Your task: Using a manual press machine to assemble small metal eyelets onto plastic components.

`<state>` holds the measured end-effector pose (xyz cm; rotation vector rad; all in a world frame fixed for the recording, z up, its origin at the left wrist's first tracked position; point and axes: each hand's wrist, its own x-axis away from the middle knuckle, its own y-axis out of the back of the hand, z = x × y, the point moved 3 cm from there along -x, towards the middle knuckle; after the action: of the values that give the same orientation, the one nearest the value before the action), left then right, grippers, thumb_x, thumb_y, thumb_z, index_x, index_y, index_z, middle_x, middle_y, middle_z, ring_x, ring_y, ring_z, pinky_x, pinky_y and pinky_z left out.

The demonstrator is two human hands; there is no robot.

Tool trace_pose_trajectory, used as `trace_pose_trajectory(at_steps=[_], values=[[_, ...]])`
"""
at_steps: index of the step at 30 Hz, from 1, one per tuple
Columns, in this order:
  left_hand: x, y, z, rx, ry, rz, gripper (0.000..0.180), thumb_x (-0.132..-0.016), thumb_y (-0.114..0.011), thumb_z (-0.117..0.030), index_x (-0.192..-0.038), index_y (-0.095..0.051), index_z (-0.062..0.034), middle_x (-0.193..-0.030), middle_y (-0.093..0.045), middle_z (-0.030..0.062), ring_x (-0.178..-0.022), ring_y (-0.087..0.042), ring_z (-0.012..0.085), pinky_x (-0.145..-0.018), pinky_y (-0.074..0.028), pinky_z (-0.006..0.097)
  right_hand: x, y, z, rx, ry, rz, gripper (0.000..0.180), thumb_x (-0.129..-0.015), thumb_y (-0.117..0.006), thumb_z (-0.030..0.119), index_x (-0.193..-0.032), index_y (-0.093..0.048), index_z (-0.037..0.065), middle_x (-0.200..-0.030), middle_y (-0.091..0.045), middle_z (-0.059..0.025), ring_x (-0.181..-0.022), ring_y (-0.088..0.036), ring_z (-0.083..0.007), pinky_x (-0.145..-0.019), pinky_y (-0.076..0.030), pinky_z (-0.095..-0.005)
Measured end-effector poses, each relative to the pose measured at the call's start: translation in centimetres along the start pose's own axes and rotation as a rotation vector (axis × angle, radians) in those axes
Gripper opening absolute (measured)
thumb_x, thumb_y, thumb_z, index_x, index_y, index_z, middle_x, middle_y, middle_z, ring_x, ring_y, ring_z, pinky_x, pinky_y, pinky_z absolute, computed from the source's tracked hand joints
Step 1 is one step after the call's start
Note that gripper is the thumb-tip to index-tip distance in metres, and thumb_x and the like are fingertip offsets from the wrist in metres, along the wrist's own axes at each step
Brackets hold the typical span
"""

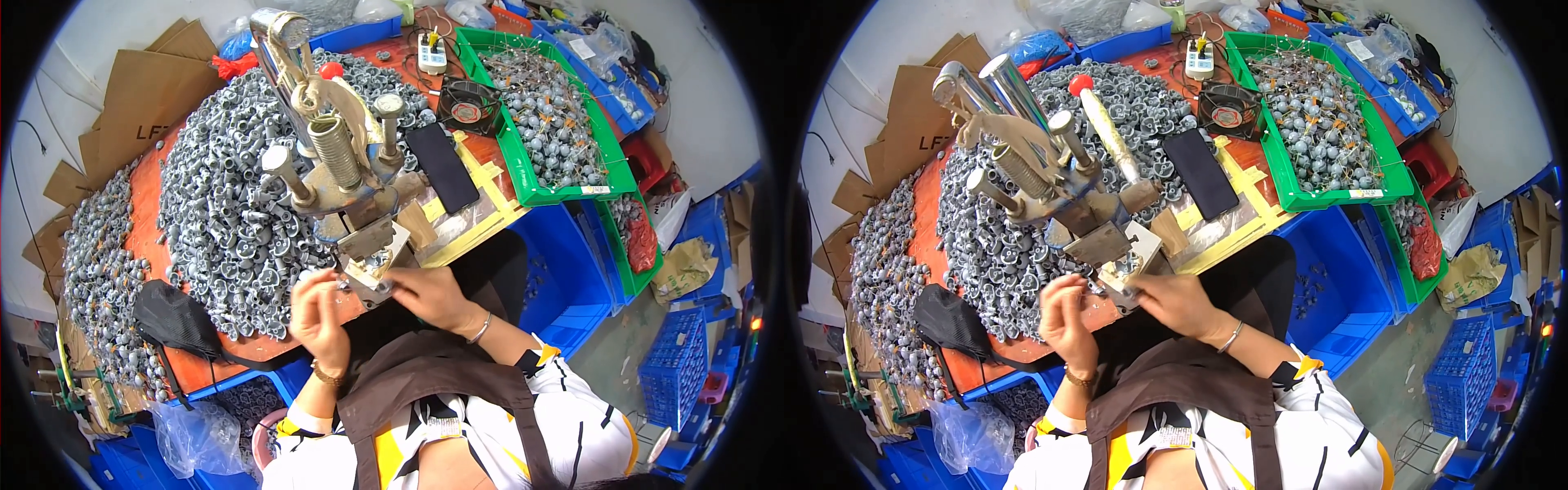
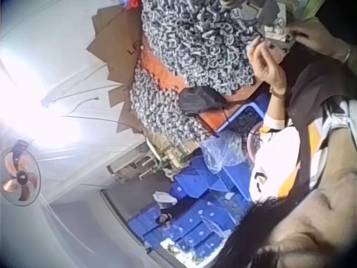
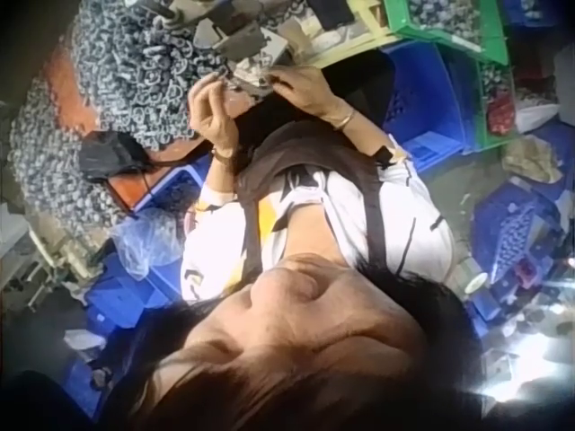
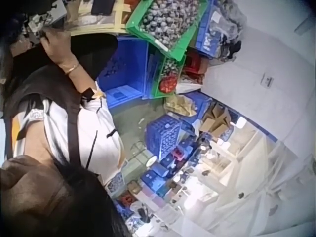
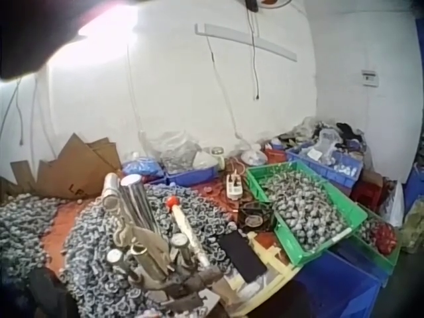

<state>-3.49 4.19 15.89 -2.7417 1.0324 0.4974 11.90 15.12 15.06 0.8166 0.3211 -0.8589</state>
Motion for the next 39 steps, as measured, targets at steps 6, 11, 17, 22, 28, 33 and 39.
trace_pose_trajectory(at_steps=[6,11,17,22,28,33,39], values=[[-0.7,0.0,-2.6,-0.938,-0.662,-0.18,0.024,-0.09,-0.059,-0.005,-0.113,-0.063,0.0007,-0.116,-0.063,0.0148,-0.117,-0.055,0.0313,-0.107,-0.036,0.046,-0.4,1.5,-2.1,0.178,0.027,0.054,0.028,-0.077,-0.072,0.007,-0.104,-0.066,0.005,-0.074,-0.065,-0.0093,-0.063,-0.064,-0.0254,-0.056,-0.05,-0.0348],[0.8,-2.4,-3.3,-0.846,-0.485,0.484,0.034,-0.079,-0.076,-0.018,-0.108,-0.065,-0.0022,-0.091,-0.066,0.0083,-0.088,-0.063,0.0219,-0.097,-0.042,0.043,-1.2,1.2,0.5,0.256,0.38,0.115,0.037,-0.076,-0.071,0.012,-0.112,-0.063,0.008,-0.074,-0.065,-0.0041,-0.059,-0.061,-0.0211,-0.053,-0.05,-0.0342],[-0.5,-2.1,0.5,-0.49,0.037,0.306,0.019,-0.078,-0.073,-0.006,-0.095,-0.064,-0.003,-0.075,-0.06,0.0074,-0.061,-0.053,0.0182,-0.056,-0.043,0.031,-0.7,-0.5,-1.0,0.124,0.082,-0.017,0.022,-0.082,-0.069,0.014,-0.102,-0.063,0.007,-0.069,-0.062,-0.0075,-0.06,-0.062,-0.0253,-0.056,-0.05,-0.0358],[-1.1,-2.9,1.8,-0.535,-0.011,0.266,0.018,-0.078,-0.072,-0.006,-0.091,-0.062,-0.0021,-0.081,-0.06,0.0087,-0.062,-0.056,0.0203,-0.056,-0.045,0.032,-1.1,-1.8,-0.6,0.238,-0.043,-0.049,0.011,-0.084,-0.066,0.016,-0.084,-0.059,0.007,-0.062,-0.06,-0.0083,-0.059,-0.061,-0.0263,-0.055,-0.048,-0.0382],[-1.2,-3.3,1.8,-0.61,-0.152,0.252,0.018,-0.077,-0.072,-0.004,-0.092,-0.063,-0.0021,-0.08,-0.056,0.0092,-0.062,-0.055,0.0221,-0.055,-0.043,0.033,-1.2,-1.5,-0.6,0.233,-0.103,0.016,0.013,-0.084,-0.065,0.017,-0.081,-0.057,0.008,-0.062,-0.059,-0.0089,-0.059,-0.061,-0.0277,-0.055,-0.048,-0.0404],[-1.3,-2.9,1.6,-0.582,-0.054,0.318,0.02,-0.075,-0.072,-0.002,-0.093,-0.068,-0.0065,-0.077,-0.053,0.0087,-0.061,-0.052,0.0222,-0.056,-0.042,0.033,-2.0,0.3,-0.2,0.178,-0.175,0.234,0.009,-0.083,-0.067,0.015,-0.084,-0.062,0.008,-0.07,-0.064,-0.0098,-0.062,-0.063,-0.0266,-0.057,-0.049,-0.0362],[-1.6,-3.2,0.7,-0.659,-0.128,0.335,0.021,-0.072,-0.074,0.0,-0.091,-0.068,-0.0045,-0.079,-0.057,0.0108,-0.068,-0.058,0.0271,-0.061,-0.045,0.034,-9.2,6.5,-3.9,-0.126,-0.378,-0.042,0.017,-0.088,-0.061,0.01,-0.101,-0.067,0.0,-0.082,-0.069,-0.0063,-0.074,-0.066,-0.0125,-0.065,-0.051,-0.0303]])
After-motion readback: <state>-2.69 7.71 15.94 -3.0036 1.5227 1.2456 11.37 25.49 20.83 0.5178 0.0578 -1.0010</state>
